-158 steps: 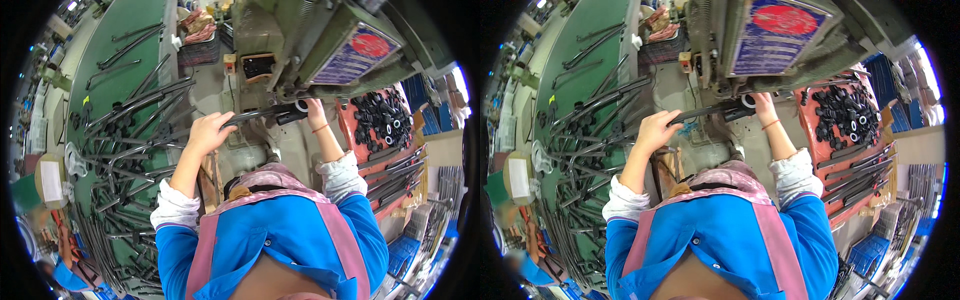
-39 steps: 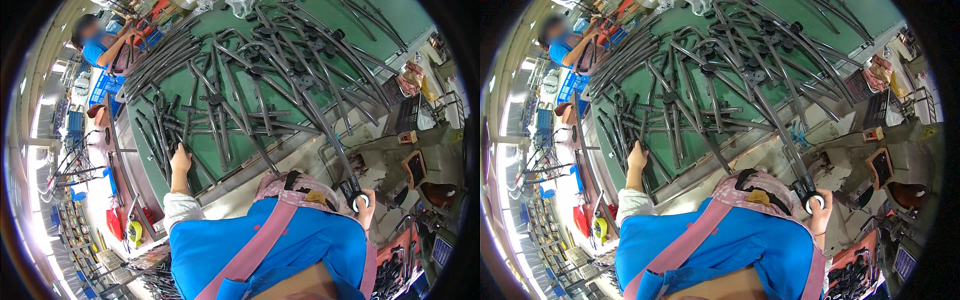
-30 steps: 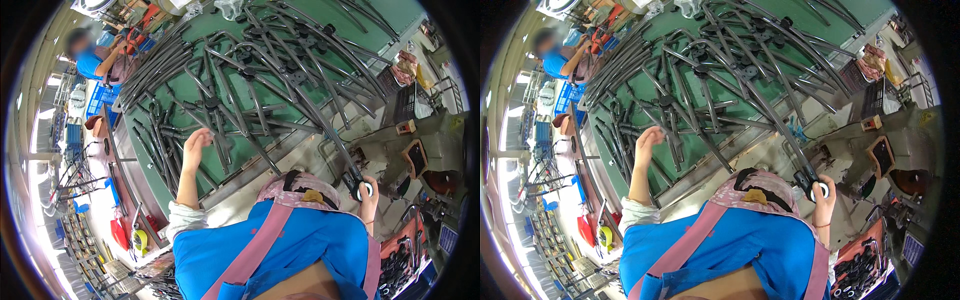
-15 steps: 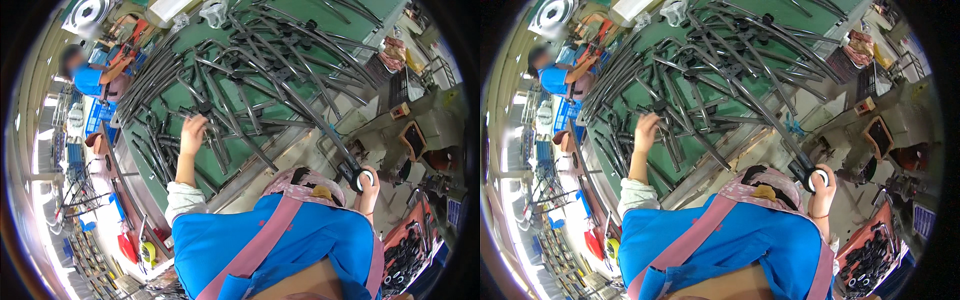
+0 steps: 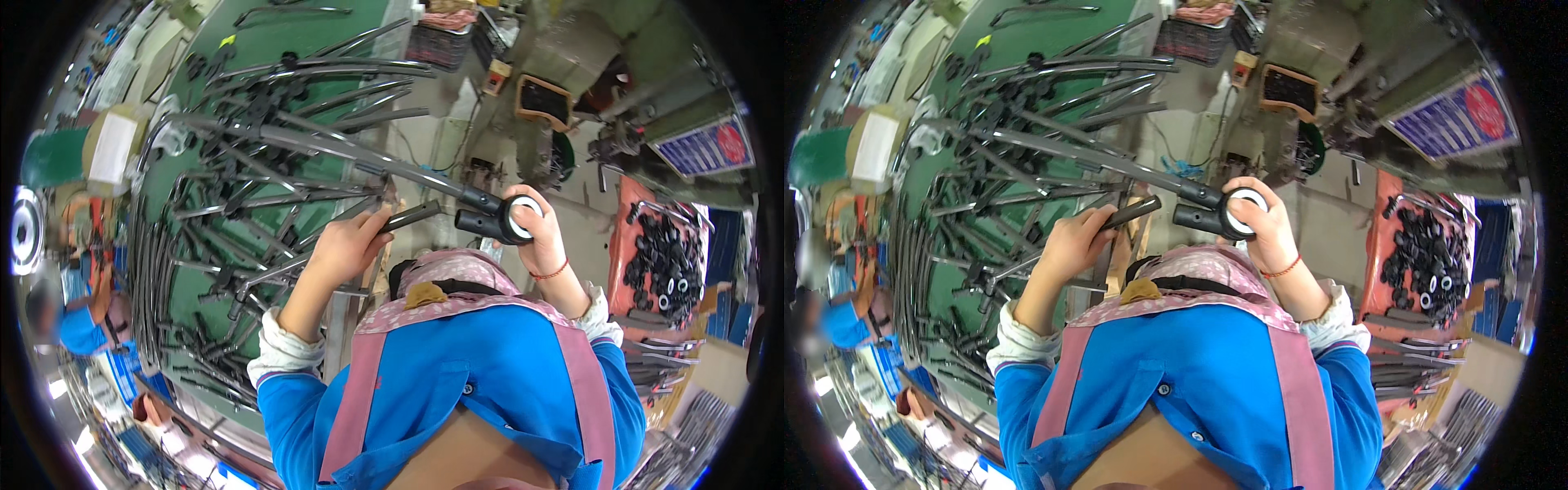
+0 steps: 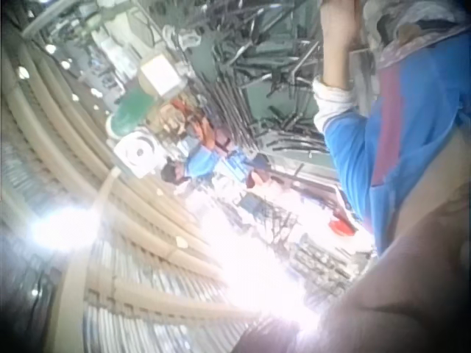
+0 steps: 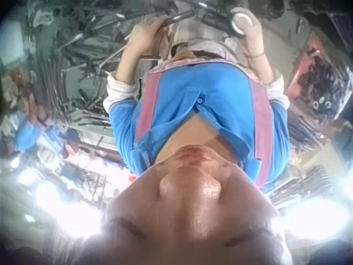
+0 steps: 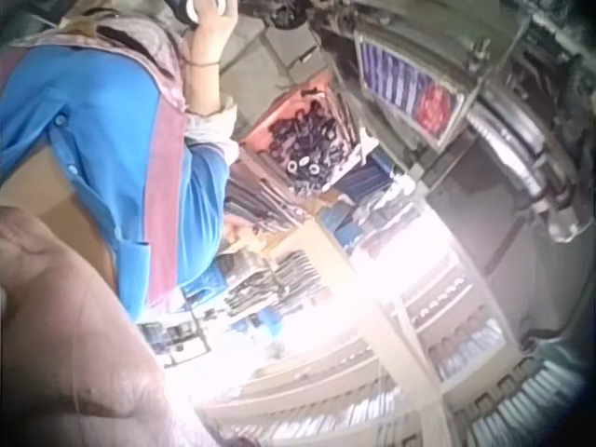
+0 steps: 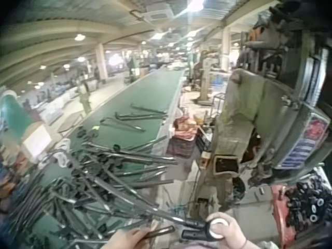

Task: The person repeatedly picks up metal rods and black plastic caps, inserts the caps into the rod ends, and places the assembled units into a blue crate. The process is continuous and repetitive throughout the clip.

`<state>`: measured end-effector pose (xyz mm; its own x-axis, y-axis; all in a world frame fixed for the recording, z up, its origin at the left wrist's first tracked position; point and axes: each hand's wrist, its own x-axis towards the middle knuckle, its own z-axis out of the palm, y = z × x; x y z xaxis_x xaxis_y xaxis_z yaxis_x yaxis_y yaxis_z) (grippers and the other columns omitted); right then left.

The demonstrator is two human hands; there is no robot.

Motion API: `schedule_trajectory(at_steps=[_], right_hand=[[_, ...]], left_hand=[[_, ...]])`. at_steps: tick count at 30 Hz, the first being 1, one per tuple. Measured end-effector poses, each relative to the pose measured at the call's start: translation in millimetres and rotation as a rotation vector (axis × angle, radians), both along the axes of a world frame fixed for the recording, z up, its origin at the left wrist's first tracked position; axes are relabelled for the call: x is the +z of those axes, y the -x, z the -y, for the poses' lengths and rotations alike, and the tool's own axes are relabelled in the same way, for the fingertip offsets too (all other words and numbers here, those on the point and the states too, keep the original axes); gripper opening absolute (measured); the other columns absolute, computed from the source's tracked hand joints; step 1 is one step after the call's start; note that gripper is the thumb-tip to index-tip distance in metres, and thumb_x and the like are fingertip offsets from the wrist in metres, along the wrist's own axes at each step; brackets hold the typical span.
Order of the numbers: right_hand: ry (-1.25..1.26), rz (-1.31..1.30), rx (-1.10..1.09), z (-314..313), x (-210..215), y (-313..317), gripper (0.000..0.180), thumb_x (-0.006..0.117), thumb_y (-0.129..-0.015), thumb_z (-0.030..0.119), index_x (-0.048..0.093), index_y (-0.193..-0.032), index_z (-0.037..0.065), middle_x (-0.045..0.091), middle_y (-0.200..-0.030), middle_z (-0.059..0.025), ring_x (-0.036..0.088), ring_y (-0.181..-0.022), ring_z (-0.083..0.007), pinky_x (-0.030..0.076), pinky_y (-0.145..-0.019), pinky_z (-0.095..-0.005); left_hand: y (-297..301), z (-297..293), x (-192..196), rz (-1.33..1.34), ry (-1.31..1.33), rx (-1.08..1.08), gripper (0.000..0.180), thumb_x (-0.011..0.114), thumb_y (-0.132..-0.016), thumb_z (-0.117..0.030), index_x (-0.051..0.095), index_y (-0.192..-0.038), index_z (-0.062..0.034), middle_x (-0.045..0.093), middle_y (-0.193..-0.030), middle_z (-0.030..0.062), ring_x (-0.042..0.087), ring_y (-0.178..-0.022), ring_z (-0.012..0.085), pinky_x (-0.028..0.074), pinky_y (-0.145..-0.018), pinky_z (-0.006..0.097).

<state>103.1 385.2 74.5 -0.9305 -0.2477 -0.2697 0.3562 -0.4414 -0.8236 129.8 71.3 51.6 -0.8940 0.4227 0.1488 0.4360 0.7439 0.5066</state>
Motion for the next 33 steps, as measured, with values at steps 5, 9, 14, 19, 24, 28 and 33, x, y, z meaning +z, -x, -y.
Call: schedule_trajectory(at_steps=[5, 9, 14, 19, 24, 28, 33], right_hand=[[-0.052, -0.038, -0.011, -5, -2, -2, 0.036, 0.073, -0.081, 0.019, 0.059, -0.109, 0.001, 0.061, -0.088, -0.0057, 0.064, -0.071, -0.0138, 0.059, -0.056, -0.0288], [-0.092, -0.065, 0.020, -8, -2, -1, 0.036, 0.072, -0.080, 0.021, 0.059, -0.108, 0.001, 0.061, -0.087, -0.0061, 0.064, -0.072, -0.0133, 0.059, -0.056, -0.0278], [-0.137, -0.123, 0.085, -12, 4, 9, 0.038, 0.073, -0.080, 0.024, 0.059, -0.106, 0.002, 0.062, -0.084, -0.0058, 0.063, -0.068, -0.0122, 0.056, -0.055, -0.0254], [-0.090, -0.154, 0.140, -13, 12, 18, 0.037, 0.072, -0.079, 0.023, 0.059, -0.106, 0.002, 0.064, -0.085, -0.0057, 0.063, -0.066, -0.0108, 0.055, -0.054, -0.0243], [-0.097, -0.171, 0.097, -13, 15, 19, 0.035, 0.071, -0.079, 0.022, 0.060, -0.106, 0.002, 0.063, -0.083, -0.0050, 0.062, -0.065, -0.0103, 0.054, -0.053, -0.0236], [-0.114, -0.177, 0.050, -11, 11, 15, 0.033, 0.071, -0.080, 0.020, 0.060, -0.105, 0.002, 0.063, -0.082, -0.0041, 0.062, -0.065, -0.0105, 0.054, -0.053, -0.0236], [-0.100, -0.099, 0.076, -16, 10, 12, 0.031, 0.071, -0.080, 0.019, 0.061, -0.104, 0.003, 0.062, -0.082, -0.0028, 0.061, -0.067, -0.0093, 0.052, -0.058, -0.0222]], left_hand=[[4, -17, 10, -0.087, 0.031, -0.063, 0.036, 0.068, -0.082, -0.015, 0.060, -0.116, -0.0076, 0.060, -0.077, 0.0100, 0.061, -0.065, 0.0319, 0.048, -0.055, 0.041], [5, -24, 20, -0.147, 0.118, -0.098, 0.029, 0.069, -0.084, -0.023, 0.061, -0.109, -0.0126, 0.054, -0.069, 0.0054, 0.060, -0.060, 0.0263, 0.048, -0.051, 0.039], [13, -23, 37, -0.251, 0.207, -0.150, 0.030, 0.071, -0.080, -0.024, 0.062, -0.106, -0.0136, 0.053, -0.067, 0.0035, 0.059, -0.058, 0.0231, 0.047, -0.049, 0.036], [18, -24, 47, -0.306, 0.217, -0.202, 0.030, 0.072, -0.078, -0.023, 0.063, -0.104, -0.0133, 0.053, -0.066, 0.0032, 0.059, -0.055, 0.0230, 0.046, -0.046, 0.037], [14, -31, 48, -0.265, 0.171, -0.173, 0.028, 0.070, -0.079, -0.022, 0.062, -0.105, -0.0135, 0.055, -0.068, 0.0038, 0.059, -0.055, 0.0241, 0.046, -0.046, 0.038], [13, -37, 52, -0.253, 0.198, -0.152, 0.027, 0.069, -0.080, -0.020, 0.062, -0.105, -0.0134, 0.056, -0.069, 0.0045, 0.060, -0.055, 0.0243, 0.046, -0.046, 0.038], [17, -43, 48, -0.259, 0.194, -0.224, 0.032, 0.070, -0.079, -0.022, 0.064, -0.108, -0.0100, 0.054, -0.070, 0.0046, 0.056, -0.054, 0.0248, 0.045, -0.047, 0.037]])
